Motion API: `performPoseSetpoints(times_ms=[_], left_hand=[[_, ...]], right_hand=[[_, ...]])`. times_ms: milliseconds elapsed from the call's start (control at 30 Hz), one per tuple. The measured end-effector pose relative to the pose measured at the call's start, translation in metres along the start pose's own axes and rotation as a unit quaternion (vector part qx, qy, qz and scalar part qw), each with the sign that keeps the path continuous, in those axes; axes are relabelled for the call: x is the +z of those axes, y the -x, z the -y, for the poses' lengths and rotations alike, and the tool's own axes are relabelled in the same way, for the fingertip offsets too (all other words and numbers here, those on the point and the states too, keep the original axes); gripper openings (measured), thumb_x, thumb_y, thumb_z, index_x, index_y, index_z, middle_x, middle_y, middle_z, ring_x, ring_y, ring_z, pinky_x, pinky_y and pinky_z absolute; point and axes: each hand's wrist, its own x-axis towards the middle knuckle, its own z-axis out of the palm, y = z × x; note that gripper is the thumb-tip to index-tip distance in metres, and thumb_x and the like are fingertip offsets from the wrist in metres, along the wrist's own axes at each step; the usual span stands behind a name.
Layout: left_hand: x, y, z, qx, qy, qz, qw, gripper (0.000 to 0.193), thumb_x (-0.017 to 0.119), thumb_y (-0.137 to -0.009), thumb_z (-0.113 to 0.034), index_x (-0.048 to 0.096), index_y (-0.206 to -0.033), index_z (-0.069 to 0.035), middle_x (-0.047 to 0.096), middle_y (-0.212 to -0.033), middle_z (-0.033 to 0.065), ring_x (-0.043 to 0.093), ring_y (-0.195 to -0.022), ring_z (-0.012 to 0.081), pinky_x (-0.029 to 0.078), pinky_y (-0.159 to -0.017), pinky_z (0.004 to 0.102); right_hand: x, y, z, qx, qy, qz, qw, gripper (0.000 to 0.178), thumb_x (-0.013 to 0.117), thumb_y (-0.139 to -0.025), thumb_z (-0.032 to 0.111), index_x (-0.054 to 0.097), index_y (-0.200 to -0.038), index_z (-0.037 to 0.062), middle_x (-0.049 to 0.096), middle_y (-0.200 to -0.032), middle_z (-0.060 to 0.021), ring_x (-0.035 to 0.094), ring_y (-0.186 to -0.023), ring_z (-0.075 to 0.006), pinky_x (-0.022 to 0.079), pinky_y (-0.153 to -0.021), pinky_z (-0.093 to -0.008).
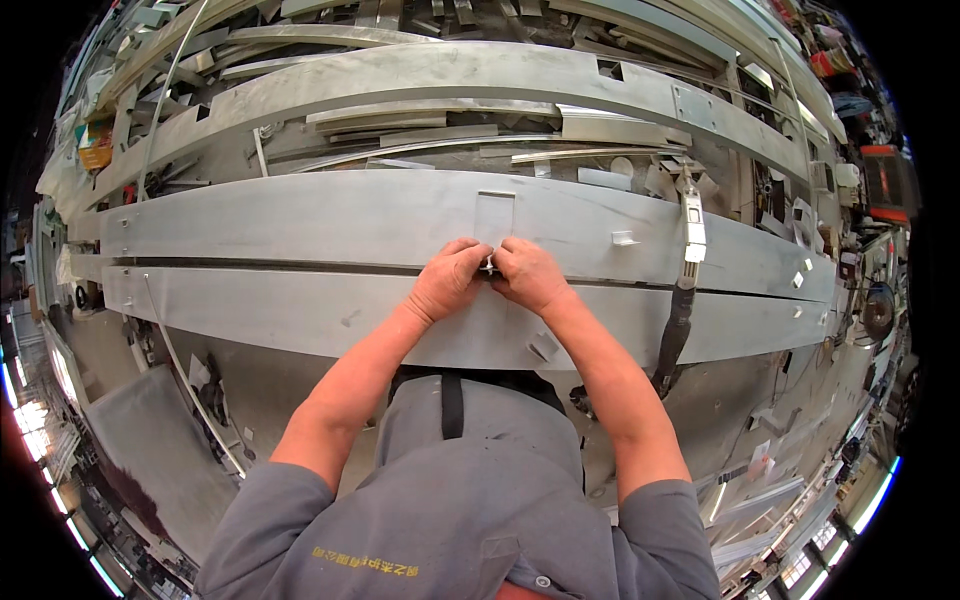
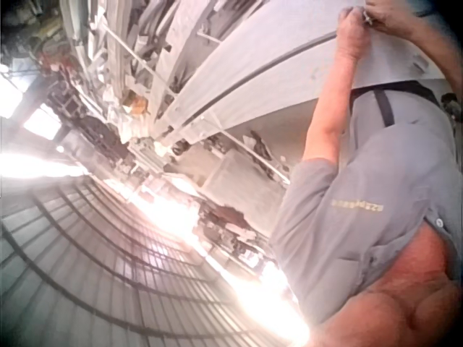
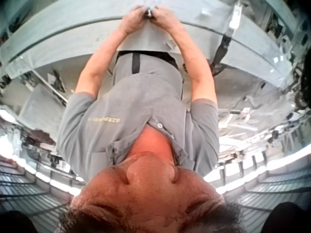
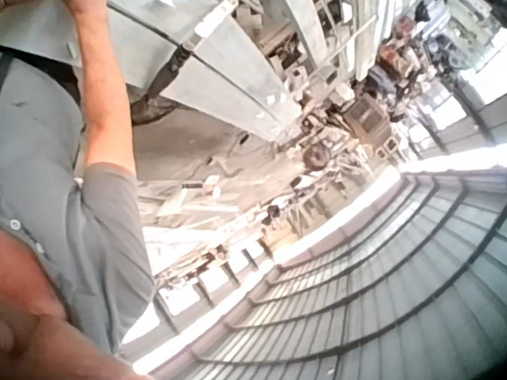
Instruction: The person places small metal brackets onto a large metal sheet and uses a handheld welding tool to tack weld them in place. The person repeats this process for several brackets along the sheet.
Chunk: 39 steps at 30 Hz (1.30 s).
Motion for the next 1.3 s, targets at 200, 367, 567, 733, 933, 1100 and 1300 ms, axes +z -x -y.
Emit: performPoseSetpoints(times_ms=[200, 367, 567, 733, 933, 1100, 1300], left_hand=[[-0.002, -0.01, 0.006, 0.035, -0.004, 0.023, 0.999, 0.038, 0.074, -0.07, 0.002, 0.057, -0.103, -0.007, 0.066, -0.093, 0.0101, 0.065, -0.094, 0.0307, 0.056, -0.083, 0.04], [-0.005, -0.008, 0.007, 0.045, -0.012, 0.011, 0.999, 0.037, 0.076, -0.071, 0.001, 0.057, -0.101, -0.007, 0.066, -0.092, 0.0094, 0.066, -0.092, 0.0302, 0.056, -0.079, 0.0384], [-0.005, -0.013, 0.005, 0.053, -0.006, 0.025, 0.998, 0.035, 0.074, -0.07, 0.002, 0.058, -0.1, -0.007, 0.065, -0.089, 0.009, 0.066, -0.093, 0.0301, 0.056, -0.079, 0.0383], [-0.001, -0.01, 0.01, 0.05, -0.007, 0.025, 0.998, 0.036, 0.075, -0.07, 0.003, 0.058, -0.099, -0.007, 0.065, -0.091, 0.0093, 0.066, -0.092, 0.03, 0.056, -0.078, 0.0383], [0.0, -0.008, 0.009, 0.042, 0.007, 0.031, 0.999, 0.036, 0.075, -0.07, 0.002, 0.057, -0.1, -0.008, 0.065, -0.09, 0.0084, 0.066, -0.095, 0.0304, 0.056, -0.08, 0.0388], [-0.003, -0.008, 0.006, 0.041, -0.003, 0.026, 0.999, 0.036, 0.074, -0.07, 0.002, 0.056, -0.099, -0.008, 0.064, -0.088, 0.0084, 0.066, -0.096, 0.0305, 0.056, -0.081, 0.0391], [-0.001, -0.01, 0.009, 0.055, -0.003, 0.017, 0.998, 0.036, 0.075, -0.07, 0.003, 0.055, -0.098, -0.008, 0.063, -0.086, 0.0084, 0.065, -0.093, 0.0302, 0.055, -0.078, 0.0387]], right_hand=[[-0.005, 0.009, 0.001, 0.017, -0.008, -0.034, 0.999, 0.034, 0.083, -0.071, 0.019, 0.066, -0.098, 0.0078, 0.063, -0.098, -0.0119, 0.065, -0.096, -0.0317, 0.055, -0.083, -0.0404], [-0.055, 0.109, -0.011, 0.107, 0.077, -0.33, 0.935, 0.038, 0.079, -0.08, 0.015, 0.064, -0.113, 0.0053, 0.063, -0.1, -0.0113, 0.06, -0.103, -0.0341, 0.05, -0.092, -0.0455], [-0.113, 0.182, -0.113, 0.361, 0.17, -0.34, 0.852, 0.049, 0.08, -0.083, 0.026, 0.058, -0.12, 0.0017, 0.06, -0.109, -0.0172, 0.057, -0.103, -0.0371, 0.048, -0.092, -0.045], [-0.119, 0.151, -0.141, 0.431, 0.024, -0.246, 0.868, 0.053, 0.076, -0.089, 0.04, 0.057, -0.124, 0.006, 0.068, -0.096, -0.0189, 0.063, -0.091, -0.0419, 0.051, -0.082, -0.0479], [-0.127, 0.15, -0.13, 0.455, 0.026, -0.262, 0.851, 0.042, 0.071, -0.094, 0.042, 0.063, -0.107, 0.0031, 0.072, -0.091, -0.0198, 0.067, -0.084, -0.0427, 0.051, -0.072, -0.0476], [-0.129, 0.184, -0.071, 0.434, -0.218, -0.252, 0.837, 0.031, 0.064, -0.101, 0.032, 0.06, -0.097, 0.0017, 0.065, -0.074, -0.0066, 0.063, -0.067, -0.0175, 0.047, -0.059, -0.0334], [-0.154, 0.229, 0.072, 0.398, -0.366, -0.181, 0.822, 0.029, 0.059, -0.104, 0.025, 0.059, -0.117, -0.0007, 0.059, -0.071, -0.003, 0.058, -0.063, -0.0122, 0.047, -0.058, -0.0305]])
